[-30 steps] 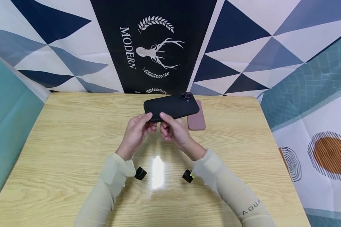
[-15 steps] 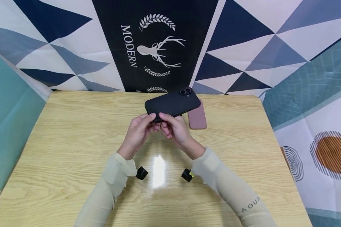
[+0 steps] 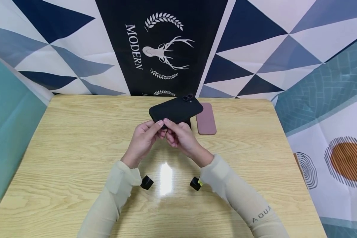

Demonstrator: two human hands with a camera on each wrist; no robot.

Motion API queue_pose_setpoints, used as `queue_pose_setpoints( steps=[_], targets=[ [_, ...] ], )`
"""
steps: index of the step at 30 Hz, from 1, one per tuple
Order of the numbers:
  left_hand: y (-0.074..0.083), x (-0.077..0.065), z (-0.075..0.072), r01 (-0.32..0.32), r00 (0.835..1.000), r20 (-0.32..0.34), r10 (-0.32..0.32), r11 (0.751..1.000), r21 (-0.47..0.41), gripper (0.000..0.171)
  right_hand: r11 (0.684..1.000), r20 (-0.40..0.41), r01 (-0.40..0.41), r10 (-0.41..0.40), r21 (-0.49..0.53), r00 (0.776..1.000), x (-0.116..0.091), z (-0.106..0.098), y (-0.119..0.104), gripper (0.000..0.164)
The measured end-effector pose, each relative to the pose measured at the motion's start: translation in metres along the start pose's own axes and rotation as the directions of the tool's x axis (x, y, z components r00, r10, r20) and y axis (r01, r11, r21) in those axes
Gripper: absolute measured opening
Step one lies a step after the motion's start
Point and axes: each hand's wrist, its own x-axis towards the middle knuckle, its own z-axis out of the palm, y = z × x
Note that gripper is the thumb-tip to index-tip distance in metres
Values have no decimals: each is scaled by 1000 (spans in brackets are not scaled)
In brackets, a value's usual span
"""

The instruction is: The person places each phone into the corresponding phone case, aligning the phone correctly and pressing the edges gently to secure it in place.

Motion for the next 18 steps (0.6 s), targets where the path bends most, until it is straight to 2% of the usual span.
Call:
queue_pose_setpoints(
  steps=[2, 5, 8, 10, 13, 16, 18],
  targets=[
    [-8, 3, -6, -45, 999, 28, 46, 999, -26, 15, 1000, 20, -1, 1, 14, 1000, 1, 0, -1, 42],
    [-21, 7, -14, -93, 995, 43, 95, 995, -41, 25, 999, 37, -14, 12, 47, 999, 4, 1, -2, 44],
    [-44, 15, -28, -153, 984, 81, 158, 986, -64, 29, 998, 27, -26, 24, 65, 999, 6, 1, -3, 45],
    [-47, 15, -29, -172, 981, 78, 177, 983, -66, 29, 999, 4, -21, 21, 43, 1000, 7, 1, -3, 44],
    [-41, 11, -23, -190, 980, 50, 192, 980, -57, 26, 1000, -73, -3, 2, -16, 997, 8, -1, -3, 34],
    [-16, 0, -5, -111, 993, -51, 110, 994, -19, 22, 999, -183, 41, -40, 0, 982, 10, -4, -3, 23],
    [-10, -3, 0, -68, 994, -89, 67, 998, -15, 12, 995, -247, 95, -82, 42, 966, 12, -5, -4, 17]
  ],
)
